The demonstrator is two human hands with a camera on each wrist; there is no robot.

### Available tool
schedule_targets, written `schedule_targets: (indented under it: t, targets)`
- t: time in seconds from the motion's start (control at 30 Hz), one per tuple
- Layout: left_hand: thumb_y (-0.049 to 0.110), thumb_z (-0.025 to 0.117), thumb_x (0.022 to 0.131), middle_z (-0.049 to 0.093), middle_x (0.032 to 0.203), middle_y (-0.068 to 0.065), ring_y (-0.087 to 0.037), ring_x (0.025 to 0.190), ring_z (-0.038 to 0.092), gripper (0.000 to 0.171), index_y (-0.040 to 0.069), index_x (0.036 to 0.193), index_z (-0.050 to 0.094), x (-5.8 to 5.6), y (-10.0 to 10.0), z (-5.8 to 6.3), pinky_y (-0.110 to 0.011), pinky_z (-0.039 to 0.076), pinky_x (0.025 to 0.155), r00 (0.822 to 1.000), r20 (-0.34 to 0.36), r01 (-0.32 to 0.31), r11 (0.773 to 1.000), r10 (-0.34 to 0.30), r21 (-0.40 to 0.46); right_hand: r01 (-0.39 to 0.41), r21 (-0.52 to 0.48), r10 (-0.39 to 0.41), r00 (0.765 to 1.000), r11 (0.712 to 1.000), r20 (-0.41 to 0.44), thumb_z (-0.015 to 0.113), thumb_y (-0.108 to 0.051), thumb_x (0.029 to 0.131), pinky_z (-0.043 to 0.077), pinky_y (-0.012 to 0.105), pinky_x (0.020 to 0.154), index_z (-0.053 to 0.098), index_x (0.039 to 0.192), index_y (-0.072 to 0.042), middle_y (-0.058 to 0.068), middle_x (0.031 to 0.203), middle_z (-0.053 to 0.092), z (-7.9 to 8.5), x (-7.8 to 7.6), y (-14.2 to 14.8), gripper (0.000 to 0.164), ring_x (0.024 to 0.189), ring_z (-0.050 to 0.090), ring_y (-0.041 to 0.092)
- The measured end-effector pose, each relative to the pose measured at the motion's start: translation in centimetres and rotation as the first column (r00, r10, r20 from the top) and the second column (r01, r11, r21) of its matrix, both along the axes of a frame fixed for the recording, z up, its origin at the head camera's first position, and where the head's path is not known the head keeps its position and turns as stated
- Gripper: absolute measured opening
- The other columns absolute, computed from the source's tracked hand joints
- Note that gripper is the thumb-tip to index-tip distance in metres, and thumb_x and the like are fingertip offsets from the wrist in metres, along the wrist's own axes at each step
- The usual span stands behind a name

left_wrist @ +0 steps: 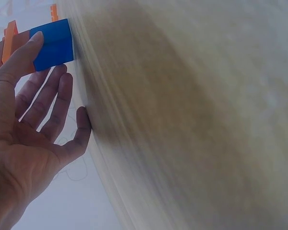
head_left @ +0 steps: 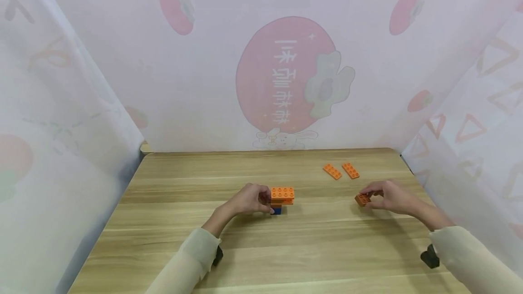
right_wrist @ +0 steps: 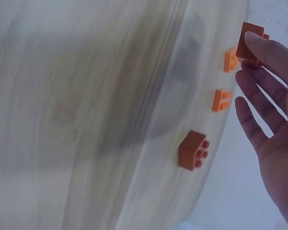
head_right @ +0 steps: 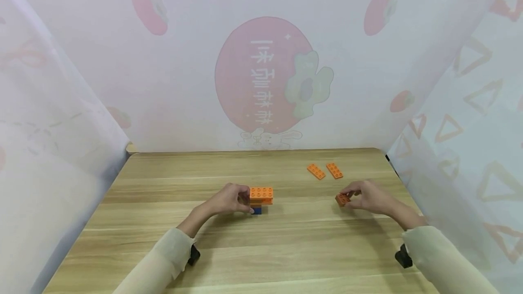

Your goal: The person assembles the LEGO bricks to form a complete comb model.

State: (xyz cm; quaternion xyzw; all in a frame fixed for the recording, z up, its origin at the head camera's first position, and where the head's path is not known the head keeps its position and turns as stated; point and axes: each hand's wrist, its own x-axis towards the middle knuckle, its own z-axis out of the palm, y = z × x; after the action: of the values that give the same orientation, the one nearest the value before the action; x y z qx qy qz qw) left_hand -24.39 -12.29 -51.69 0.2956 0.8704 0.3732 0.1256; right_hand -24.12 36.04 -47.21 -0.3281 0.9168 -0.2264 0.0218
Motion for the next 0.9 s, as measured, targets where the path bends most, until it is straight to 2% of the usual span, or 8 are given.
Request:
schedule_targets:
  t: [0.33,0.57,0.73,0.9]
  targets:
    - [0.018,0.092,0.085,0.076,0.096,0.002,-0.009,0.085,0.069,0.026,0.011,0.101,0.073,0.0,0.0,0.0,-0.026,0.058,0.078,1.000,0.006,-0.008,1.000,0.008,-0.008,-0.056,-0.013,0.056,0.997,0.998,-0.053,0.091,-0.022,0.086,0.062,0.047,0.079,0.081,0.114,-0.013,-0.003,0.108,0.079,0.8,0.0,-2.5,0.030,0.095,0.075,0.014]
    - [0.017,0.092,0.085,0.077,0.098,0.000,-0.010,0.086,0.070,0.026,0.010,0.102,0.074,0.1,0.0,0.0,-0.025,0.058,0.079,1.000,0.006,-0.004,1.000,0.004,0.001,-0.090,-0.040,0.087,0.994,0.995,-0.068,0.090,-0.023,0.086,0.062,0.037,0.079,0.081,0.114,-0.013,0.000,0.110,0.079,1.5,-0.1,-4.4,0.030,0.096,0.075,0.013]
    - [0.017,0.092,0.084,0.077,0.098,0.001,-0.009,0.087,0.070,0.027,0.011,0.103,0.074,0.1,0.0,0.1,-0.026,0.059,0.080,1.000,0.007,-0.008,1.000,0.008,0.002,-0.147,-0.059,0.140,0.984,0.987,-0.109,0.091,-0.018,0.085,0.063,0.038,0.078,0.081,0.114,-0.011,0.000,0.108,0.080,1.9,-0.1,-5.7,0.031,0.095,0.075,0.014]
    - [0.017,0.093,0.084,0.077,0.098,0.000,-0.009,0.086,0.070,0.027,0.010,0.102,0.074,0.0,0.0,0.1,-0.026,0.059,0.080,1.000,0.009,-0.006,1.000,0.006,0.005,-0.171,-0.072,0.163,0.981,0.983,-0.107,0.091,-0.016,0.085,0.063,0.035,0.078,0.081,0.115,-0.011,-0.002,0.108,0.080,2.2,-0.1,-6.7,0.032,0.095,0.075,0.012]
